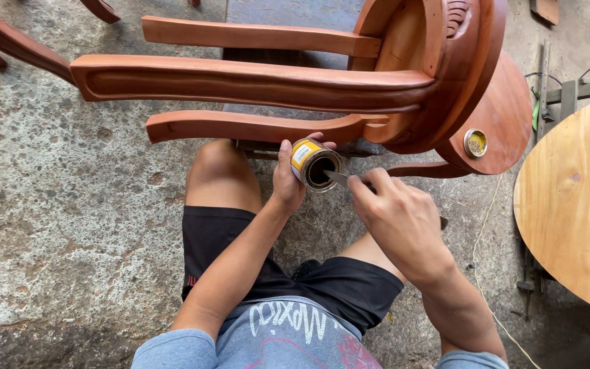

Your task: The person applies a substance from a tin can onto the joints of a wooden stool using a knife while sitting on the floor near other stools.

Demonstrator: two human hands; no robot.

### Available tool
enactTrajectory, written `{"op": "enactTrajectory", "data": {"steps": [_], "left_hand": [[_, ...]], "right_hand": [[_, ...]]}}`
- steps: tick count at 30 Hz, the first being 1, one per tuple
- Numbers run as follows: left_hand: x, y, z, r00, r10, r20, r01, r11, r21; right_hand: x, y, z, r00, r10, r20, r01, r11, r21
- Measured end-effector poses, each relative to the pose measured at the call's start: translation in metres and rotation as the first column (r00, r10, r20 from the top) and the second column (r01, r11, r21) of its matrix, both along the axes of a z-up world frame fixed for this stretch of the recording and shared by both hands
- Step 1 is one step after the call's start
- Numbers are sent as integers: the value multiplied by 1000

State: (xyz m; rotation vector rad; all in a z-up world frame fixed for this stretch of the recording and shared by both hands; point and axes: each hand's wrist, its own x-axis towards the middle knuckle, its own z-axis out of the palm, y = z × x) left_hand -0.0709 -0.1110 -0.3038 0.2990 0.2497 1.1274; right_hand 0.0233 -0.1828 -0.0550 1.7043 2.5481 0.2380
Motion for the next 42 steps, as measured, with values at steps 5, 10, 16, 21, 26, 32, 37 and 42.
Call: {"op": "enactTrajectory", "data": {"steps": [5, 10, 16, 21, 26, 32, 37, 42], "left_hand": [[-1, -1, 2, 999, 8, -54, -6, 1000, 19], [-4, -2, 8, 992, 20, -127, -14, 999, 49], [-4, -1, 8, 991, 27, -130, -19, 998, 65], [-3, -1, 7, 995, 26, -98, -21, 998, 56], [-3, -1, 5, 996, 1, -84, 1, 999, 32], [1, 0, 2, 996, 26, -86, -21, 998, 54], [3, -2, 5, 998, 20, -58, -18, 999, 28], [1, -3, 9, 990, 2, -144, 4, 999, 37]], "right_hand": [[-6, 15, -11, 998, 27, 61, -26, 1000, -9], [-9, 23, -16, 992, 16, 129, -5, 996, -85], [-6, 27, -23, 991, 16, 131, -7, 998, -66], [-2, 31, -23, 993, -33, 114, 49, 988, -144], [20, 23, 1, 975, -8, -224, -21, 992, -128], [51, 4, 31, 877, -55, -478, 45, 998, -33], [65, 1, 37, 830, -36, -556, 226, 933, 279], [72, 19, 22, 895, -93, -436, 312, 829, 463]]}}
